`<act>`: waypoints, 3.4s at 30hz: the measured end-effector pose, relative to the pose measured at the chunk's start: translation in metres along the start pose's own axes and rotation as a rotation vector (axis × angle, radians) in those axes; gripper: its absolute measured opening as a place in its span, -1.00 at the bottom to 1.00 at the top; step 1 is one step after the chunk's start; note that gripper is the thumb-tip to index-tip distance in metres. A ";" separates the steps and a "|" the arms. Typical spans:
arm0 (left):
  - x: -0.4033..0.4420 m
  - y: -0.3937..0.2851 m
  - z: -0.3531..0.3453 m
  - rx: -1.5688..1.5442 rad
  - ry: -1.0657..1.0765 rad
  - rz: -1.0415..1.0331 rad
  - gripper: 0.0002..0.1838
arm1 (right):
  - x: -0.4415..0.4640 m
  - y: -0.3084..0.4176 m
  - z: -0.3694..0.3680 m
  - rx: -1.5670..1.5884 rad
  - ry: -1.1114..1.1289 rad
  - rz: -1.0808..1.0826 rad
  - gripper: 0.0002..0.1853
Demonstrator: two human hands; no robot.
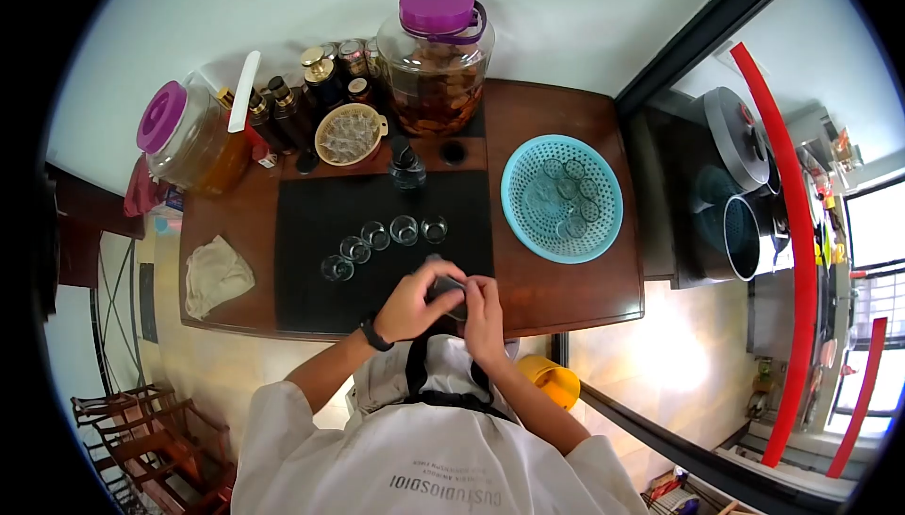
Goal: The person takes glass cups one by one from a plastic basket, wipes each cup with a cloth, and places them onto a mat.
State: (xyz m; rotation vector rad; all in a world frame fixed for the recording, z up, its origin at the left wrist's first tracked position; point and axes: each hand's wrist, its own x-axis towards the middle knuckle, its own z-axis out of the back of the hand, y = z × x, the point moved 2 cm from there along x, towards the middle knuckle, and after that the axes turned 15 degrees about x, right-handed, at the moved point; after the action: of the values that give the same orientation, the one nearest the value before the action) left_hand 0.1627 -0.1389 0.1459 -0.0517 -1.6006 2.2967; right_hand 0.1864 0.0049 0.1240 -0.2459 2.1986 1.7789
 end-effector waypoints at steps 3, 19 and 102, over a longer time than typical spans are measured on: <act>0.003 0.015 -0.013 -0.178 -0.140 0.225 -0.81 | 0.008 0.011 -0.002 -0.353 0.122 0.792 -0.85; -0.006 -0.004 -0.017 -0.008 -0.197 0.139 -0.82 | 0.003 0.001 0.008 -0.174 0.224 0.588 -0.82; -0.047 0.047 -0.006 -0.818 -0.532 0.547 -0.85 | 0.144 -0.101 0.054 -0.719 0.019 0.445 -0.46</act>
State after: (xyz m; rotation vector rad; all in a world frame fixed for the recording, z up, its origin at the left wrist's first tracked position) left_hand 0.1966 -0.1619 0.0925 -0.0869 -3.0354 1.8852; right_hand 0.0902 0.0434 -0.0277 0.0927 1.6108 2.7721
